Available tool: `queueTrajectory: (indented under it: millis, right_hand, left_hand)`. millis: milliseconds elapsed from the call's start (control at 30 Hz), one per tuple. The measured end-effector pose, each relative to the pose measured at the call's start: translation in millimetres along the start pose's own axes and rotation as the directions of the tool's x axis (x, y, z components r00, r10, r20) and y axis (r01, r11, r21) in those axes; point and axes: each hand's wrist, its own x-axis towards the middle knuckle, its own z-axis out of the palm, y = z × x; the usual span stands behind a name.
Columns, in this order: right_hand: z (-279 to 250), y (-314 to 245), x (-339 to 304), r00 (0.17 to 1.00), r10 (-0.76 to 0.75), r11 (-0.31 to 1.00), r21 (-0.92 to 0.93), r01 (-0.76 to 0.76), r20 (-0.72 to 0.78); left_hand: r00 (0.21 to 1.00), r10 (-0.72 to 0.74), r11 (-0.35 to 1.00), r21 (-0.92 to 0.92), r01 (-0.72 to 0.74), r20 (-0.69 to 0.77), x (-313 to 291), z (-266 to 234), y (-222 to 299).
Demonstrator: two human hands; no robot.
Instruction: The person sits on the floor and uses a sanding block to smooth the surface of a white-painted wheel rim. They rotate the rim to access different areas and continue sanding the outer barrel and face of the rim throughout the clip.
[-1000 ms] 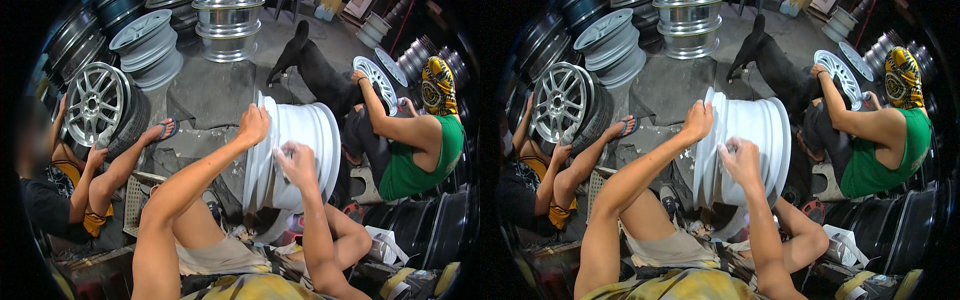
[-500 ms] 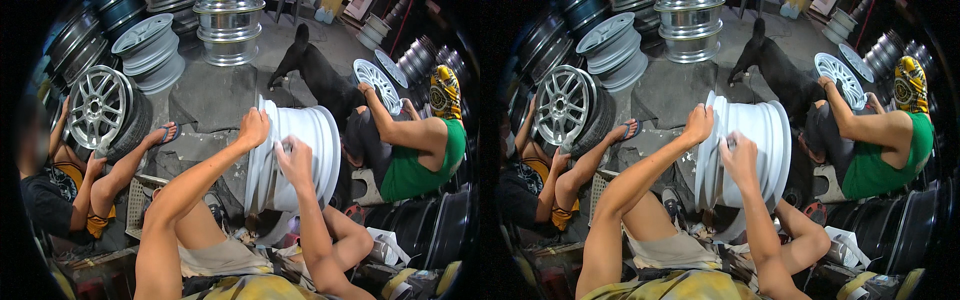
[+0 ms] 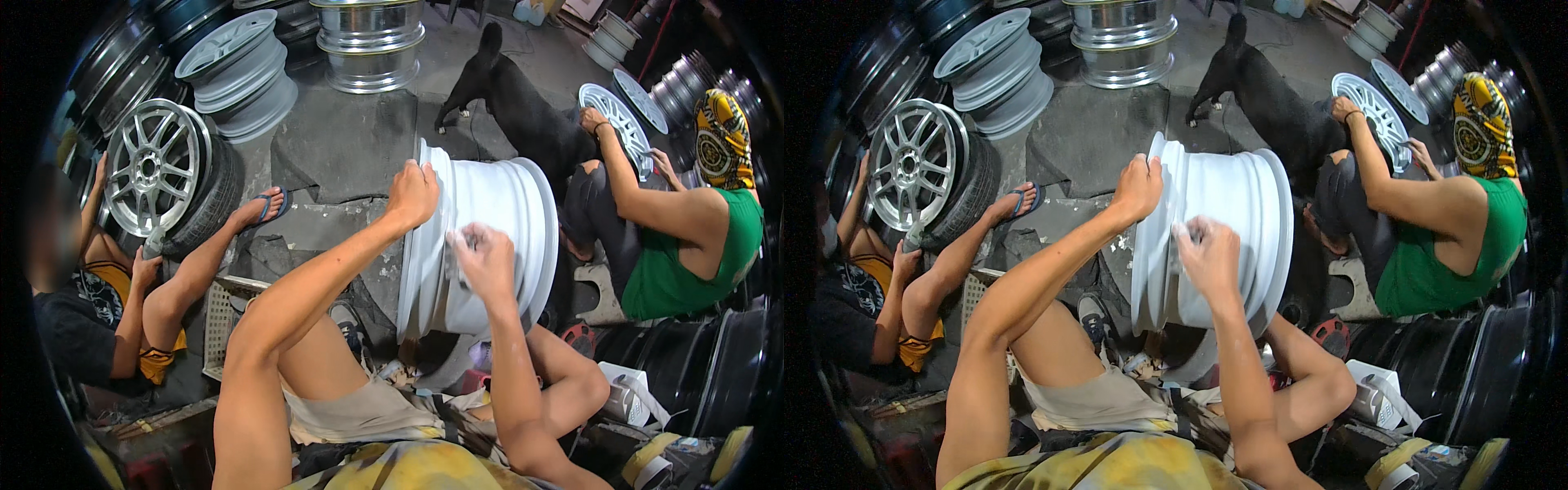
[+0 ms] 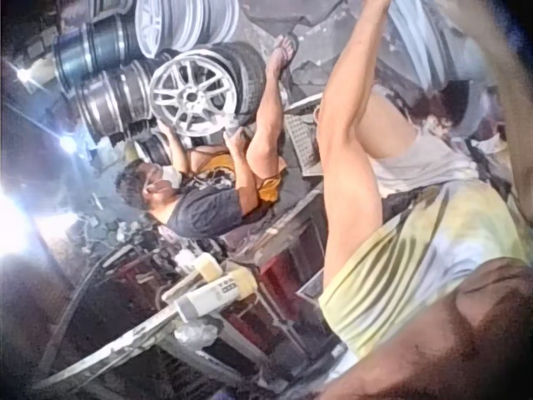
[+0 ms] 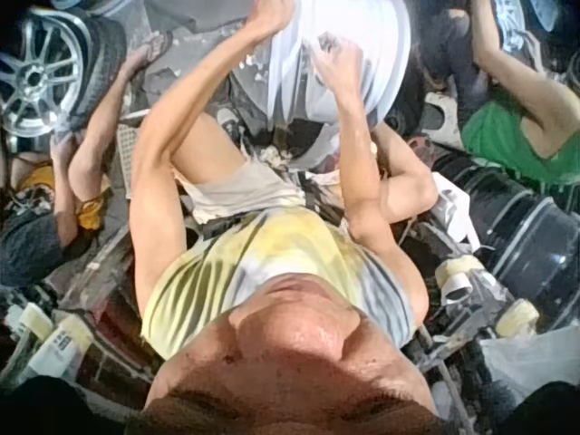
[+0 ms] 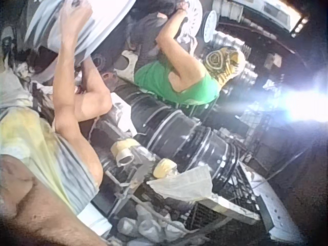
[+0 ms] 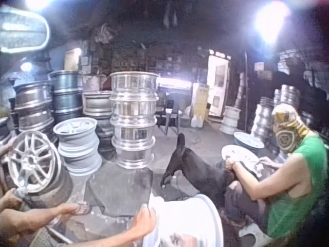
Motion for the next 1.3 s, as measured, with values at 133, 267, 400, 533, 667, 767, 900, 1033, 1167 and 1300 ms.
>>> queueTrajectory:
  millis: [133,267,400,533,667,767,900,1033,1167,1300]
  right_hand:
    - [-1.4,-2.2,26.6,0.999,-0.004,0.997,0.073,0.008,-0.044]
    - [-5.7,-11.1,-20.0,0.996,0.035,0.999,0.003,-0.035,0.079]
    - [0.7,-5.2,25.4,0.987,-0.147,0.988,-0.051,0.144,-0.063]
    - [-0.4,-6.7,15.5,0.991,-0.128,0.992,-0.002,0.128,-0.035]
    - [0.2,10.7,-76.6,0.988,-0.097,0.992,-0.065,0.105,0.116]
    - [-0.6,20.9,-120.4,0.983,-0.054,0.998,-0.018,0.058,0.178]
    - [-5.5,24.4,-131.7,0.987,0.026,0.998,0.055,-0.035,0.158]
    - [-5.8,22.0,-115.1,0.992,0.126,0.969,0.212,-0.126,0.012]
    - [-5.7,33.9,-100.0,0.973,0.222,0.909,0.373,-0.185,-0.059]
    - [-11.9,30.7,-90.4,0.97,0.234,0.889,0.418,-0.188,-0.06]
  left_hand:
    - [1.0,0.024,1.0,-0.003,-0.024,-0.017,1.5,5.1,2.9]
    - [0.999,-0.005,1.0,0.009,0.005,-0.037,-0.4,2.0,-3.1]
    - [0.999,0.005,1.0,-0.029,-0.007,-0.04,-2.6,2.0,3.8]
    - [1.0,0.009,1.0,0.007,-0.009,0.01,3.9,-0.9,0.9]
    - [0.999,-0.02,0.999,-0.031,0.021,0.043,1.5,-7.1,0.2]
    - [0.999,-0.032,0.998,-0.055,0.034,0.04,5.3,-4.3,2.1]
    - [0.985,-0.069,0.993,-0.079,0.082,0.16,8.9,-15.6,7.1]
    - [0.97,0.061,0.998,-0.001,-0.062,0.235,-11.3,-28.7,8.1]
    - [0.881,0.199,0.979,-0.041,-0.201,0.429,-37.8,-39.8,-9.1]
    - [0.868,0.236,0.955,0.063,-0.291,0.438,-56.0,-42.6,-27.9]
